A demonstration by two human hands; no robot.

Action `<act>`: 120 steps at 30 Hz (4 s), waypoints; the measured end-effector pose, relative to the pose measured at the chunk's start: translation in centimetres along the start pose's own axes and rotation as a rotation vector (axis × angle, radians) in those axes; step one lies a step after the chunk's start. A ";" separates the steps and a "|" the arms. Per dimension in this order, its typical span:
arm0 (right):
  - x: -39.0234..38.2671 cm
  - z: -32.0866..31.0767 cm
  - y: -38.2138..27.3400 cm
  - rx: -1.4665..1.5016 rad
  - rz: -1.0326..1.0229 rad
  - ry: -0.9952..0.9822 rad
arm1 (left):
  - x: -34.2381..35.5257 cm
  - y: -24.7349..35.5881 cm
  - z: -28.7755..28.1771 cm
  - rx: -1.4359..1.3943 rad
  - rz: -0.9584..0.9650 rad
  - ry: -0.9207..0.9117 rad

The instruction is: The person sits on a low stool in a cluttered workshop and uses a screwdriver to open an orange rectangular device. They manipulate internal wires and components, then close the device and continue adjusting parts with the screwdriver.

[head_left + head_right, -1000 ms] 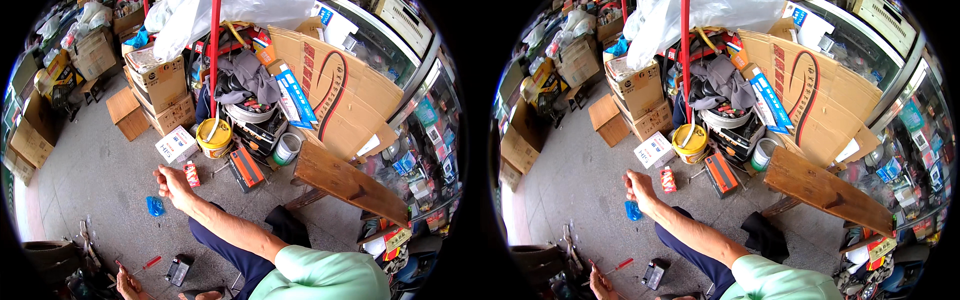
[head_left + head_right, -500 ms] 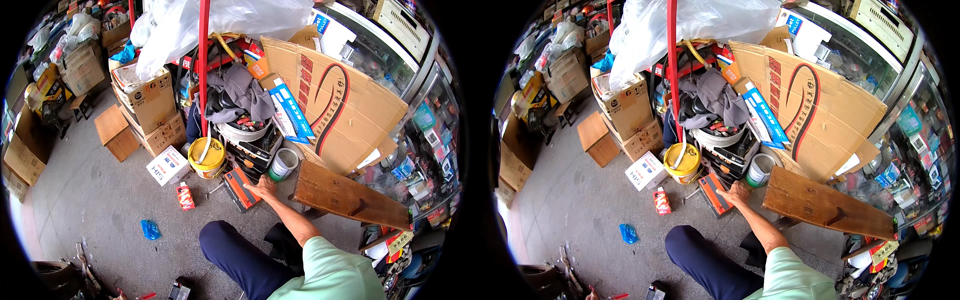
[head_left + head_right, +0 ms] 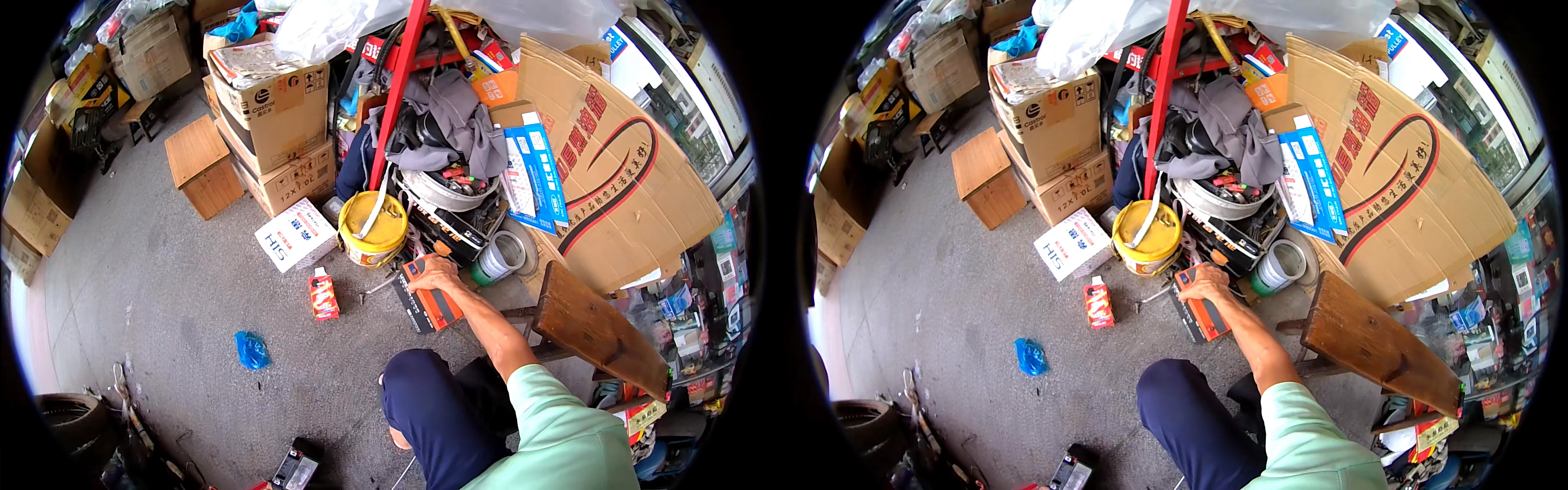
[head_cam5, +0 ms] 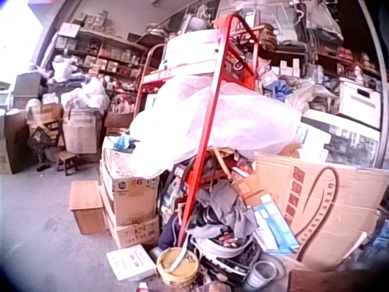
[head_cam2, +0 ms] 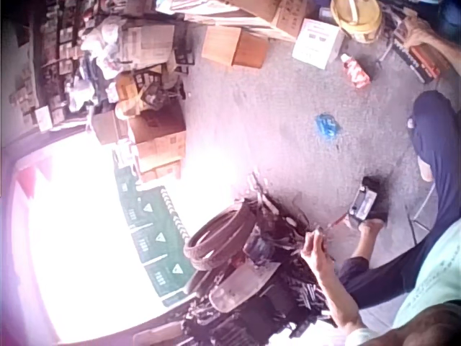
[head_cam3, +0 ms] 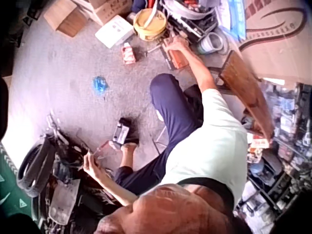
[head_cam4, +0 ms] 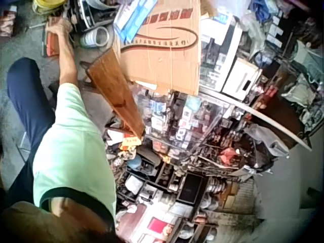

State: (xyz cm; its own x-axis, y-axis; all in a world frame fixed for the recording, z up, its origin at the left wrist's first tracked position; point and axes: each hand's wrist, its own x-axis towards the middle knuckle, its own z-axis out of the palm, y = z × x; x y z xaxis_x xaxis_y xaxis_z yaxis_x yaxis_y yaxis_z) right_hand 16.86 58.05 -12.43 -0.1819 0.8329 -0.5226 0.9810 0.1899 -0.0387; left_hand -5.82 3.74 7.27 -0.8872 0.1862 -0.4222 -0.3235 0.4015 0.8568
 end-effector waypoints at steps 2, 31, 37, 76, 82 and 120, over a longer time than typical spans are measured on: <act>-0.9 0.0 -1.0 -0.049 -0.014 0.045 | -0.1 -1.0 -0.2 -0.034 -0.005 -0.006; 0.0 1.7 -7.3 -0.087 -0.226 -0.394 | 0.3 -1.5 -0.1 -0.024 -0.052 -0.025; -0.6 4.3 -7.2 0.080 -0.040 -0.374 | -0.2 -2.4 -0.9 -0.061 -0.064 -0.010; -22.4 31.2 -4.7 1.183 0.546 -0.716 | -1.3 -3.3 -5.1 -0.957 0.159 -0.110; -22.7 32.0 -5.1 1.031 0.359 -0.698 | -1.4 -3.6 -4.4 -0.845 0.092 -0.075; -26.6 24.9 -9.8 1.112 0.048 -1.404 | -2.0 -4.7 -3.8 -0.682 -0.074 -0.053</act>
State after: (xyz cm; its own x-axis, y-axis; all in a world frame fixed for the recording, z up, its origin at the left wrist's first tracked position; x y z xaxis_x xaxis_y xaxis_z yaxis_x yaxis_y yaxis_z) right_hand 13.74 21.11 -19.41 -0.5492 -0.3065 -0.7775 0.6708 -0.7166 -0.1913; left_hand -3.78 -1.92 5.24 -0.8433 0.2302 -0.4856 -0.5325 -0.2361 0.8129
